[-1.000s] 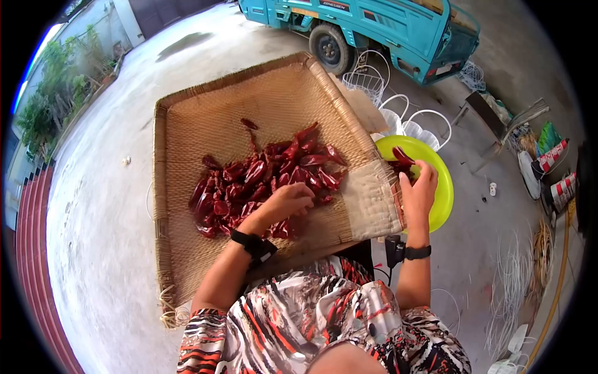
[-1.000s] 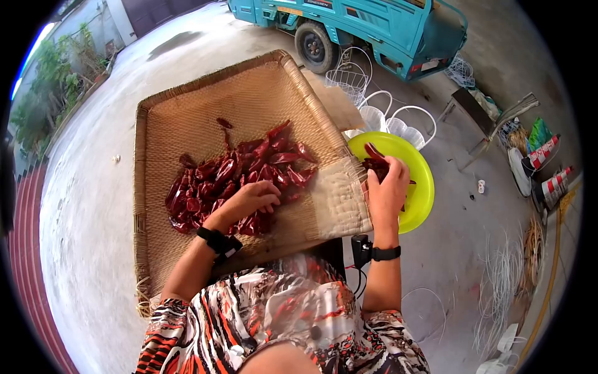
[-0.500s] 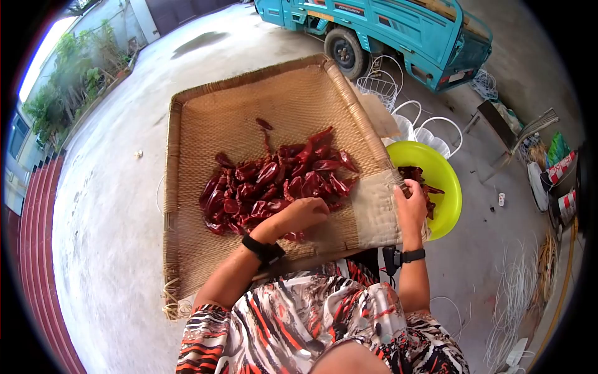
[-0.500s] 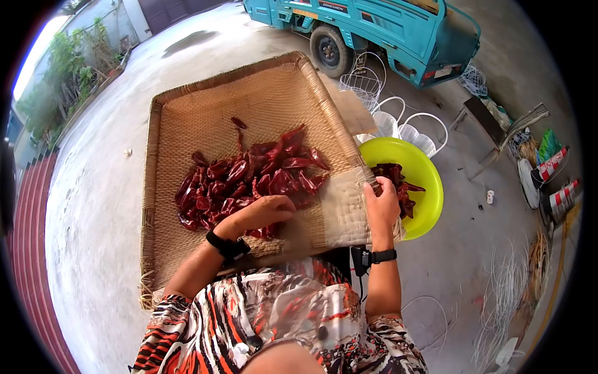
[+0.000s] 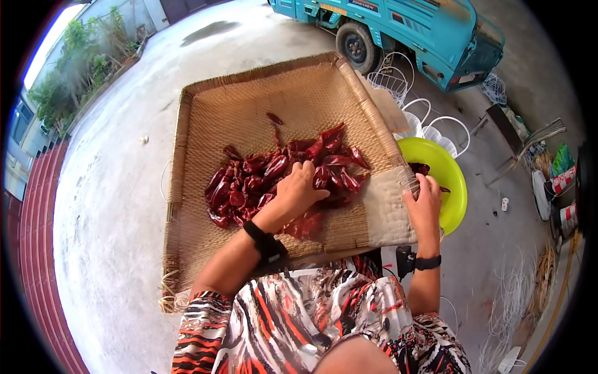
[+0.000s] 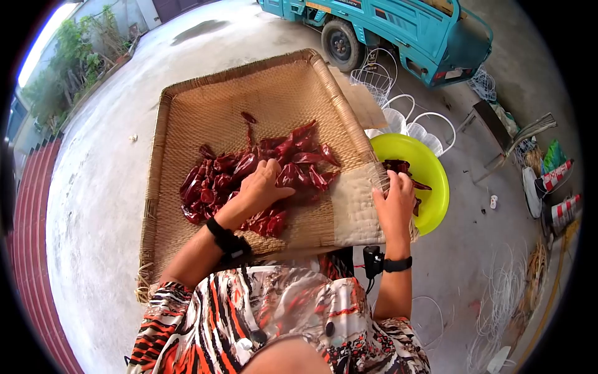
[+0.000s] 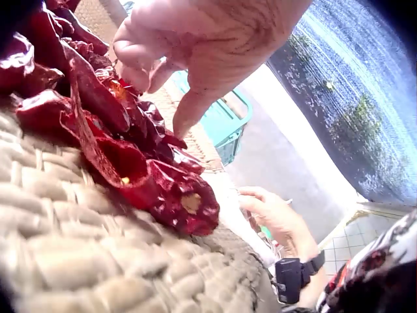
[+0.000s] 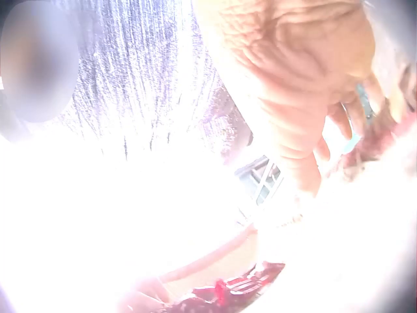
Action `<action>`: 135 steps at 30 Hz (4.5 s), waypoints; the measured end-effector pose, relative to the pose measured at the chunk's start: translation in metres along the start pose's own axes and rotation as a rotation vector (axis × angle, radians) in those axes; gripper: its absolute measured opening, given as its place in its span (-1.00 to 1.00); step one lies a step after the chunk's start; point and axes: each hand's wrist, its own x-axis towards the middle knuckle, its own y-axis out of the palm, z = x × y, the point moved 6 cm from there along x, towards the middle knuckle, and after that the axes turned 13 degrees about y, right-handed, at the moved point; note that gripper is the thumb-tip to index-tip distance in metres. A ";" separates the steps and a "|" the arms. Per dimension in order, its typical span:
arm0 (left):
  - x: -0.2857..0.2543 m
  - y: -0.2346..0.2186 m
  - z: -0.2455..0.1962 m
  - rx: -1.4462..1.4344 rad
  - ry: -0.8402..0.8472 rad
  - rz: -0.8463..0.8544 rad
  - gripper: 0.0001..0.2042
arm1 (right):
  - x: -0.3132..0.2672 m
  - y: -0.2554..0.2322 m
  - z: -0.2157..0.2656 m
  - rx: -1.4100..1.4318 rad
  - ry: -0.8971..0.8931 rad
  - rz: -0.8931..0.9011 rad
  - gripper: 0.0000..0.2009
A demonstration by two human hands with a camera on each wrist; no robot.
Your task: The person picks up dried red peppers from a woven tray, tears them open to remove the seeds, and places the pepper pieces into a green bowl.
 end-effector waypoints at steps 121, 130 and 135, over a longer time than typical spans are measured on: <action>-0.029 0.044 0.045 -1.420 -0.069 0.146 -0.48 | -0.036 0.110 0.121 1.293 0.227 1.106 -0.89; -0.025 0.057 0.053 -1.364 -0.099 0.138 -0.83 | -0.042 0.115 0.121 1.043 0.079 1.126 -0.74; -0.025 0.055 0.052 -1.355 -0.126 0.131 -0.82 | -0.046 0.109 0.128 1.102 0.059 1.125 -0.81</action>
